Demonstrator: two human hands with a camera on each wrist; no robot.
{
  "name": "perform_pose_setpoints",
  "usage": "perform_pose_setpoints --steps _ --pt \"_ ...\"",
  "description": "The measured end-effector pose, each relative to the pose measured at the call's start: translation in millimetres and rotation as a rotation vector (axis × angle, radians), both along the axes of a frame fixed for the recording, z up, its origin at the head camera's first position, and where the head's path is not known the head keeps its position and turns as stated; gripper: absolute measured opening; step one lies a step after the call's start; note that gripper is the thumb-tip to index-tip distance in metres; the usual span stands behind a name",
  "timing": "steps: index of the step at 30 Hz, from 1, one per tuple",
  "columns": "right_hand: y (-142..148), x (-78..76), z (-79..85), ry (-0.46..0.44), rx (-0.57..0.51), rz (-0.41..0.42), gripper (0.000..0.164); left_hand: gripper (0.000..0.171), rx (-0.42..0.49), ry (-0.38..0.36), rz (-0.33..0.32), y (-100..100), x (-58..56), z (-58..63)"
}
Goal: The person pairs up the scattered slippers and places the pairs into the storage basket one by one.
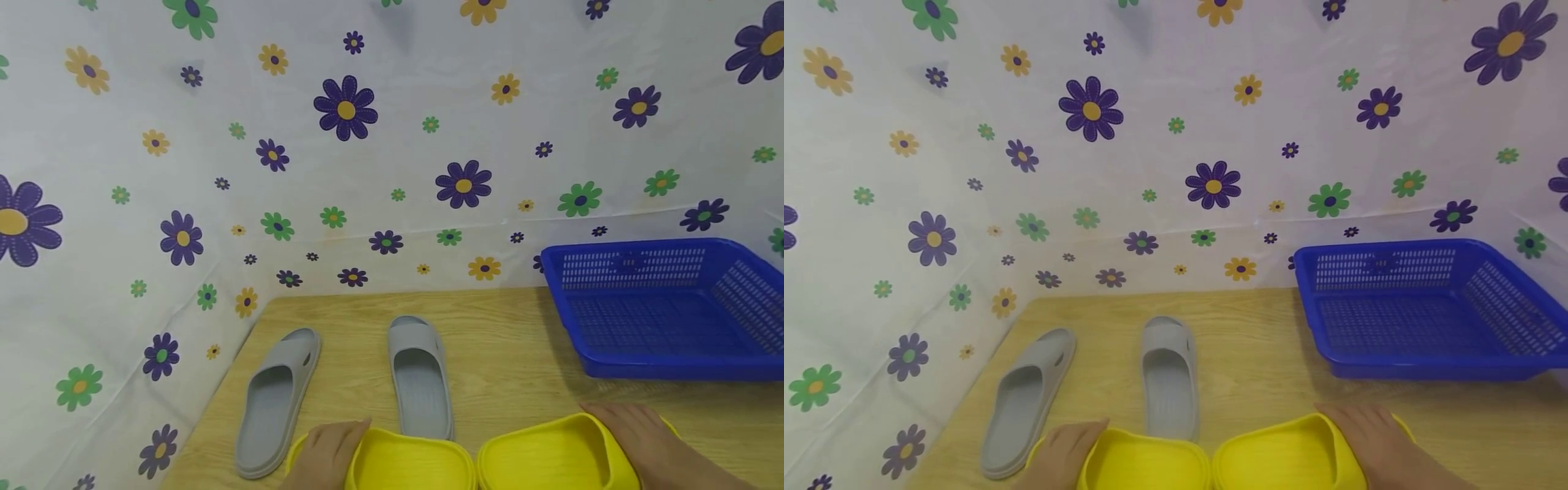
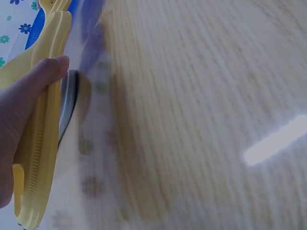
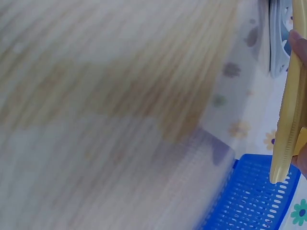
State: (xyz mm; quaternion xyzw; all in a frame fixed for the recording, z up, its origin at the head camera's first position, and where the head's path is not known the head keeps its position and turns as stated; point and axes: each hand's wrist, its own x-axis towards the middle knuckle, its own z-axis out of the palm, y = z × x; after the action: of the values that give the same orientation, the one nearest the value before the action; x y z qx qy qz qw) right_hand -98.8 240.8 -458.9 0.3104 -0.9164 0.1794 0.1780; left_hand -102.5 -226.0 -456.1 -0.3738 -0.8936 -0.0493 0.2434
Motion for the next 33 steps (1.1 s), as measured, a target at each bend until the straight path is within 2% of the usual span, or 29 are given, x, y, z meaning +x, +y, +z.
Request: perform_pose_setpoints --steps 3,5,7,10,14,17,22,24,29,33 --pt "0.1 3.0 7.8 -0.116 0.025 -0.076 0.109 0.094 0.003 0.031 -0.029 1.8 -4.9 4.2" --pt "2.6 0.5 10.8 -0.105 0.014 -0.056 0.113 0.097 0.008 0.057 -0.054 3.4 -9.1 8.1" --pt "6.3 -3.8 12.0 -0.054 -0.007 -0.01 0.118 0.1 0.01 0.08 -0.076 5.2 -13.4 12.8" --pt "12.0 -13.9 13.7 0.129 -0.028 0.1 0.123 0.104 0.001 0.09 -0.1 8.9 -18.5 23.5" --pt "16.2 -20.6 21.1 0.219 -0.041 0.154 0.124 0.109 0.0 0.102 -0.128 15.7 -23.3 38.7" --pt "18.1 -19.8 29.9 0.152 -0.046 0.142 0.123 0.112 0.004 0.098 -0.133 19.6 -26.0 48.4" --pt "21.0 -17.5 42.3 0.073 -0.02 0.082 0.124 0.117 -0.009 0.025 -0.12 22.7 -27.9 60.5" --pt "21.7 -19.3 45.1 0.105 -0.014 0.095 0.124 0.119 -0.021 0.006 -0.11 23.4 -28.9 64.0" --pt "23.9 -26.0 52.7 0.179 -0.02 0.135 0.123 0.122 -0.032 0.043 -0.105 25.7 -33.7 70.8" --pt "25.3 -29.1 60.4 0.165 -0.013 0.119 0.124 0.124 -0.03 0.078 -0.095 26.9 -37.3 77.0"
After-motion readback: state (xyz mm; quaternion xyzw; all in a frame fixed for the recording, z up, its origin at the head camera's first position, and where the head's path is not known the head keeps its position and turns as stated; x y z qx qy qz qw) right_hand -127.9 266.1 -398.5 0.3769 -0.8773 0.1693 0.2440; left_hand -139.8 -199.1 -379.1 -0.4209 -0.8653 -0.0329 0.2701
